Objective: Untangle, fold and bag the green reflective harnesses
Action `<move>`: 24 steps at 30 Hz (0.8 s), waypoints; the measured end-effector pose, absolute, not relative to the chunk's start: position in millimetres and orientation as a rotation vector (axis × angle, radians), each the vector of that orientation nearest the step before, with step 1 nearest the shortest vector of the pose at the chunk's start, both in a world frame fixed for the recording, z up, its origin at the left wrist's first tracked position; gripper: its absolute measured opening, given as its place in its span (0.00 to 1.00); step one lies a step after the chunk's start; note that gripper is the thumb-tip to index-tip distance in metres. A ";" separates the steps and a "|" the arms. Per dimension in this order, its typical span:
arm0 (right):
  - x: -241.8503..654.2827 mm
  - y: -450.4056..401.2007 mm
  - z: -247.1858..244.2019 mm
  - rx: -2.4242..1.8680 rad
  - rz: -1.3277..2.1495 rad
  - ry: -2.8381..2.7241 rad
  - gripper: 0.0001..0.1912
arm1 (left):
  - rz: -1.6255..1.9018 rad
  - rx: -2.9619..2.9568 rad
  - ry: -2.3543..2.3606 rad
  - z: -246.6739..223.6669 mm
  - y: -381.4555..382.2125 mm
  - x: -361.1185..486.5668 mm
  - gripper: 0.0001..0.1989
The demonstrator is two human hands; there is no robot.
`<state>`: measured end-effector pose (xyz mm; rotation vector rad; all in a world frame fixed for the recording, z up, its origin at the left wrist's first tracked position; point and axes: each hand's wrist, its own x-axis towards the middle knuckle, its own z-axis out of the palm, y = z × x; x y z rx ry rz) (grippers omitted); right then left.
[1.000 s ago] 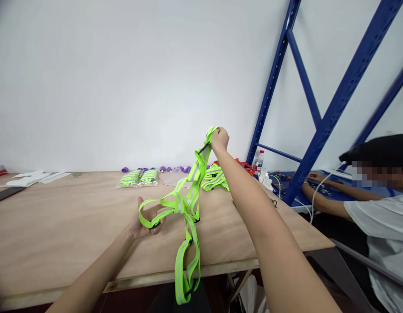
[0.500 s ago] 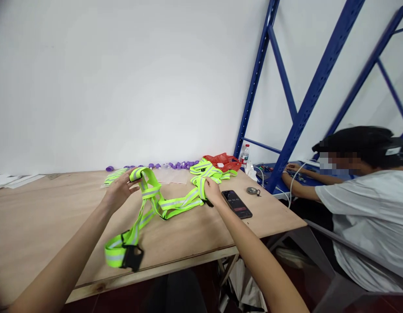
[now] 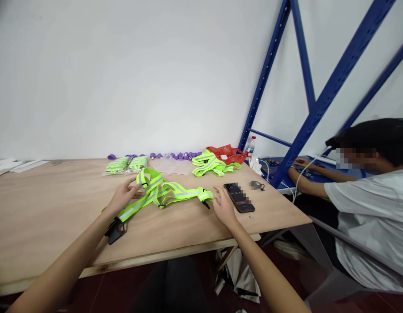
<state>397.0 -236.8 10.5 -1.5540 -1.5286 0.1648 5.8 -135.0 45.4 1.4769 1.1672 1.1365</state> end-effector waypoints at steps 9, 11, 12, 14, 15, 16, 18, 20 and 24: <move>373.7 -248.8 10.3 -1.689 -0.146 -1.938 0.19 | 0.982 2.014 1.321 54.1 -171.1 -18.2 0.28; 372.1 -248.4 6.7 -1.774 -0.192 -1.942 0.21 | 0.992 2.154 1.395 56.5 -189.4 -24.7 0.22; 372.1 -248.4 5.2 -1.805 -0.209 -1.950 0.20 | 1.023 2.191 1.426 56.1 -199.6 -28.9 0.20; 372.9 -249.1 4.0 -1.830 -0.234 -1.979 0.17 | 1.065 2.238 1.444 52.2 -220.5 -38.6 0.17; 373.5 -249.5 4.3 -1.826 -0.240 -1.994 0.16 | 1.053 2.274 1.429 49.1 -230.3 -43.8 0.17; 374.0 -249.7 5.2 -1.818 -0.239 -2.004 0.15 | 1.014 2.321 1.410 45.8 -239.3 -49.1 0.16; 374.1 -249.7 8.0 -1.813 -0.227 -2.014 0.14 | 0.873 2.414 1.395 38.7 -253.5 -59.3 0.15; 372.5 -247.9 10.6 -1.840 -0.224 -2.013 0.16 | 0.727 2.461 1.420 32.2 -262.2 -68.1 0.19; 365.9 -238.4 10.7 -1.924 -0.283 -1.985 0.25 | 0.643 2.424 1.465 23.1 -264.8 -78.3 0.28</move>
